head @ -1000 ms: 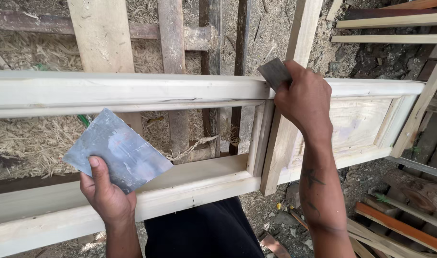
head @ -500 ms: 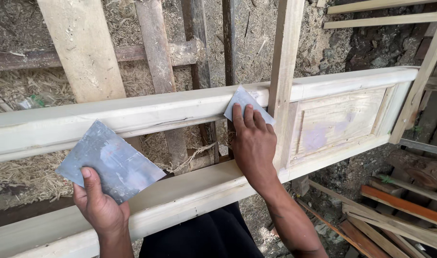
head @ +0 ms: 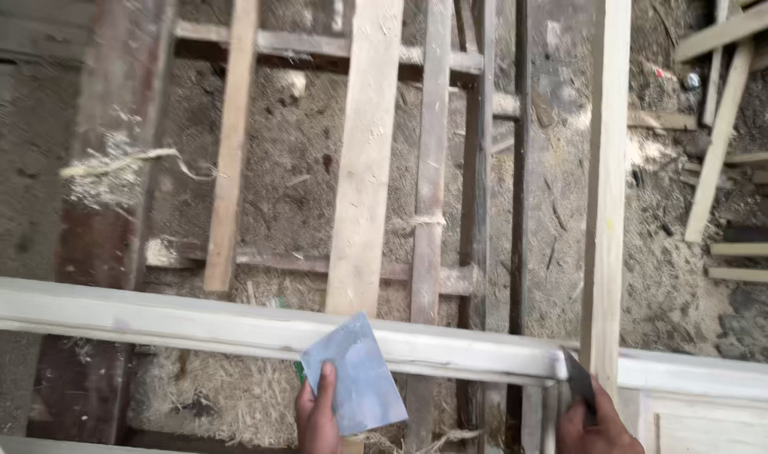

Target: The person sands a wooden door frame using sandpaper. They apply wood filler to the surface and continue sanding to smooth the wood.

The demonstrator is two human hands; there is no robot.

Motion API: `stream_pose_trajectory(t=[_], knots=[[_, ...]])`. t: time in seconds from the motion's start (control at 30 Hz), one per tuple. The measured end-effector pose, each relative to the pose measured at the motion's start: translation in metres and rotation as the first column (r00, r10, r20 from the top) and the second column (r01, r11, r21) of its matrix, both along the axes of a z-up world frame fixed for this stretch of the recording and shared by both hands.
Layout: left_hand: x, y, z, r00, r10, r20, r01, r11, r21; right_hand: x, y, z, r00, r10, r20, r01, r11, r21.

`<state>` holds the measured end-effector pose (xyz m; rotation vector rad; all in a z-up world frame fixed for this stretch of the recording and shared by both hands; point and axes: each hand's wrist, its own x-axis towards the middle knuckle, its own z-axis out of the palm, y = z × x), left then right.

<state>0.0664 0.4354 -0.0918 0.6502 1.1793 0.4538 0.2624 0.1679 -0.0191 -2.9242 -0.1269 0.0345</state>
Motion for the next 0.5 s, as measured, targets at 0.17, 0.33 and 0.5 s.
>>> stream_pose_trajectory(t=[0.17, 0.33, 0.5], knots=[[-0.007, -0.008, 0.003, 0.997, -0.024, -0.071, 0.018, 0.996, -0.084, -0.016, -0.009, -0.018, 0.992, -0.057, 0.111, 0.080, 0.973, -0.218], [-0.014, -0.005, -0.018, 0.998, 0.009, 0.054, -0.009, 1.000, -0.006, -0.025, 0.012, -0.020, 0.991, 0.073, 0.111, -0.050, 0.979, -0.197], [-0.030, 0.003, -0.017, 0.998, -0.040, 0.042, 0.040, 0.999, 0.019, -0.035, 0.023, -0.043, 0.957, 0.263, 0.122, -0.223, 0.937, -0.271]])
